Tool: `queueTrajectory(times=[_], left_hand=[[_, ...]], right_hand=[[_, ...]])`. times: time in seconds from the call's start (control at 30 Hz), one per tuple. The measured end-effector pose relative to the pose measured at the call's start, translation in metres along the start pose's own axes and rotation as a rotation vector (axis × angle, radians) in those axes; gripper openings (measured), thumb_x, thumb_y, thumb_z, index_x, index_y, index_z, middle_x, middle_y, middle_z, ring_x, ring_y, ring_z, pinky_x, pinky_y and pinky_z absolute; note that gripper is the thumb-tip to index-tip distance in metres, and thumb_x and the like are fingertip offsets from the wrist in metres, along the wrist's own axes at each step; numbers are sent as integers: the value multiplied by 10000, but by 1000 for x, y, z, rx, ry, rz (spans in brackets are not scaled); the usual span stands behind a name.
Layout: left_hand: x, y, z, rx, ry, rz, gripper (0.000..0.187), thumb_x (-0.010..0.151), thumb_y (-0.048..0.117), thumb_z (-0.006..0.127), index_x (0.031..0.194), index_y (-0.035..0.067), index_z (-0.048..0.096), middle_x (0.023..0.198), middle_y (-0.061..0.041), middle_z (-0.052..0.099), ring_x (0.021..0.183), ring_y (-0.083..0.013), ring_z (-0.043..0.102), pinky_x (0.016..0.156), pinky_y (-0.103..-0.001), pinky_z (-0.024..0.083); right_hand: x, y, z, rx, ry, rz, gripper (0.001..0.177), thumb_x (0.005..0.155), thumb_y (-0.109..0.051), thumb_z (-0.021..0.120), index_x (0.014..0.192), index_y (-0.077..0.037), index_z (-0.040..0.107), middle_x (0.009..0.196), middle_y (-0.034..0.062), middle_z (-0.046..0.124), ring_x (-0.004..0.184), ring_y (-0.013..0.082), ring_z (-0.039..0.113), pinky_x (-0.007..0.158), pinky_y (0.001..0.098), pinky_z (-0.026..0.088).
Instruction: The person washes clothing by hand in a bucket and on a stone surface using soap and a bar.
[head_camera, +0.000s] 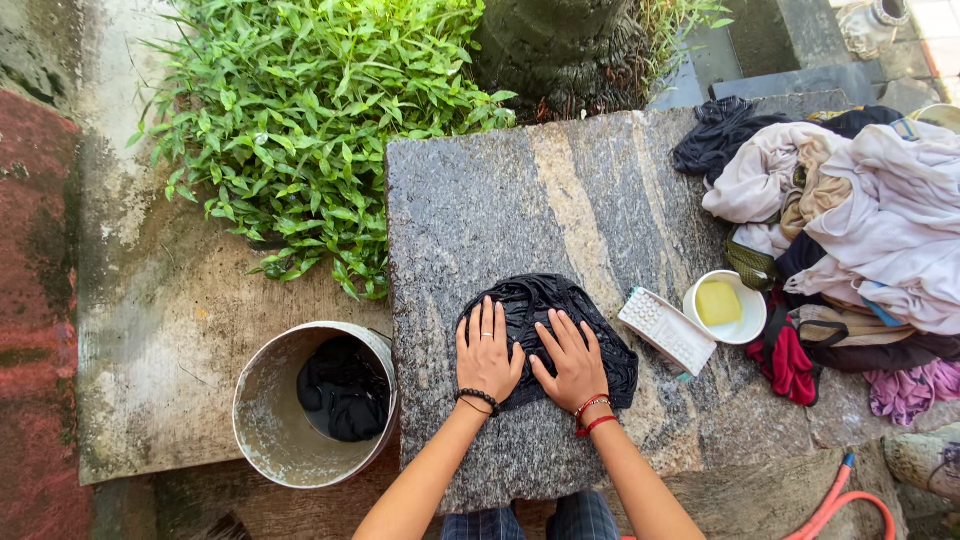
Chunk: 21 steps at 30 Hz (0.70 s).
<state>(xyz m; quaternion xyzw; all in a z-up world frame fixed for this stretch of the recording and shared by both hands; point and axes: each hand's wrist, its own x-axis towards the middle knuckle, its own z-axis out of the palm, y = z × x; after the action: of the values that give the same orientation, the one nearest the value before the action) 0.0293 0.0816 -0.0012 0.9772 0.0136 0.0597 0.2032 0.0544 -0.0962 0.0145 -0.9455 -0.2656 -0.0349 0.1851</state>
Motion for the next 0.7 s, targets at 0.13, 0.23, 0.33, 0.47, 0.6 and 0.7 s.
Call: queueTrajectory(times=[0.13,0.23,0.33,0.47,0.6,0.7], left_hand=[[1,-2,1,-2,4,4,744,896,354,573,1507,-44,426,1598,-232,379,1464,-368,352,1217,-522,215],[3,-2,0,-9,7,2,749,890,356,575,1506,-43,426,1593,-233,380,1462,-372,350,1211,-528,213],[-2,0,0,-2,10,2,752,890,358,577,1505,-46,424,1592,-234,379,1467,-376,347,1209,-532,211],[1,0,0,-24,-4,-11,767,882,356,580,1516,-45,417,1593,-234,371,1468,-371,344,1213,-533,210],[0,0,-1,-2,-1,1,761,893,365,583,1511,-45,414,1601,-236,364,1468,-372,342,1208,-535,214],[1,-2,-2,6,-1,3,765,884,360,584,1511,-45,414,1602,-235,366,1472,-368,346,1210,-533,214]], right_hand=[[-1,1,1,3,-6,1,552,920,-367,631,1401,-100,590,1545,145,485,1462,276,410,1207,500,250],[-1,1,1,-3,-10,8,560,904,-366,635,1395,-102,592,1544,147,483,1462,281,405,1198,505,247],[0,2,2,9,10,-7,554,917,-364,632,1410,-113,592,1553,138,483,1471,273,404,1207,498,248],[-4,0,3,18,11,5,560,912,-371,630,1408,-115,586,1554,142,476,1470,274,401,1207,498,244],[-2,4,4,2,-5,1,557,918,-377,624,1412,-120,585,1555,138,474,1470,276,397,1207,498,244],[0,3,6,1,-3,-3,567,918,-382,619,1418,-117,583,1556,146,469,1470,277,395,1204,500,242]])
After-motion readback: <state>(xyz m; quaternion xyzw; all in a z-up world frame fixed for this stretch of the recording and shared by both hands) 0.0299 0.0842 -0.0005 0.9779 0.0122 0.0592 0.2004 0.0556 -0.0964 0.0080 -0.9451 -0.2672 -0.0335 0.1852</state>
